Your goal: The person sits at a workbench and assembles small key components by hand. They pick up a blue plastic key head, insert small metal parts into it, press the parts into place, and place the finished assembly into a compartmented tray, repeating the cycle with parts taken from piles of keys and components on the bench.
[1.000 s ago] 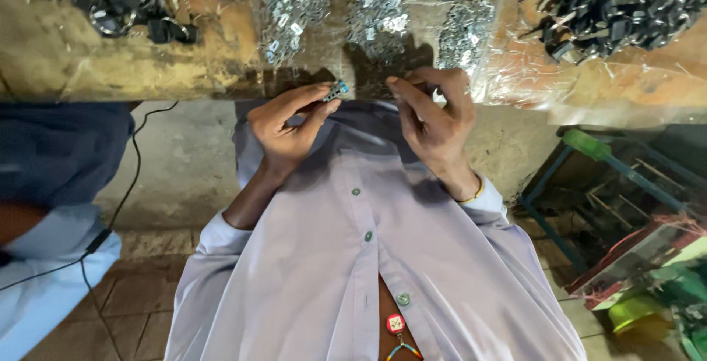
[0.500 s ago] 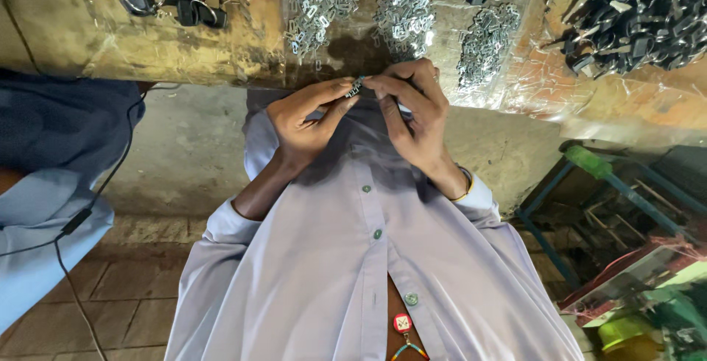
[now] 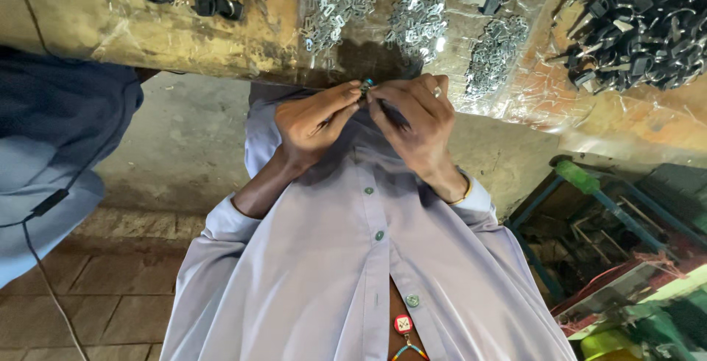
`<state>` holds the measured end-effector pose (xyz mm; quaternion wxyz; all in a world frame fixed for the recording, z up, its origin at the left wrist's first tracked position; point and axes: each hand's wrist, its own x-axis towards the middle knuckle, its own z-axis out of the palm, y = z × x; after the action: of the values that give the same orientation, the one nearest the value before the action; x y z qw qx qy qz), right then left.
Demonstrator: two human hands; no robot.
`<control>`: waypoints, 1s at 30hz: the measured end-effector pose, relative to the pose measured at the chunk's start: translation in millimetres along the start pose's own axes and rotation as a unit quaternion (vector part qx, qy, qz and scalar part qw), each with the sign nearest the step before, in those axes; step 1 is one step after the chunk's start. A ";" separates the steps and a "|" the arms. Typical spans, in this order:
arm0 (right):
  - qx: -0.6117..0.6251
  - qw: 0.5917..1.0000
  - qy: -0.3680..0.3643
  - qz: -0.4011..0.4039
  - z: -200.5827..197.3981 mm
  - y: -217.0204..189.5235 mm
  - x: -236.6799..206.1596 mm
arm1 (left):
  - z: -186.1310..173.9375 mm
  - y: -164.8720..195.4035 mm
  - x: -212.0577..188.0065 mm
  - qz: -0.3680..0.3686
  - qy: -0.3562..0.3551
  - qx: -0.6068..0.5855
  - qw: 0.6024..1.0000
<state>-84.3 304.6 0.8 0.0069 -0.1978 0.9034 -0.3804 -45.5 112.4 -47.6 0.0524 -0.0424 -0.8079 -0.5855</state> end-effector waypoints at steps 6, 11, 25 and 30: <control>-0.065 0.994 -0.047 -0.075 5.5 -13.8 20.6 | -29.5 -5.5 -12.8 -0.021 0.072 -0.034 0.997; -0.121 0.985 -0.039 -0.114 21.5 -15.0 16.1 | -44.4 -4.7 -20.5 -0.093 0.118 -0.072 0.986; 0.119 0.993 -0.007 0.024 24.0 -16.9 10.6 | -29.5 -5.1 -7.5 -0.042 0.052 -0.050 0.997; 0.043 0.999 -0.004 0.029 25.0 -25.0 15.7 | -33.9 -7.3 -8.0 0.019 0.024 0.012 0.999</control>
<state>-85.9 266.0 2.4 0.0300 -0.1720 0.8914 -0.4182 -37.4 77.8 -45.1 0.0834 -0.0424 -0.8125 -0.5755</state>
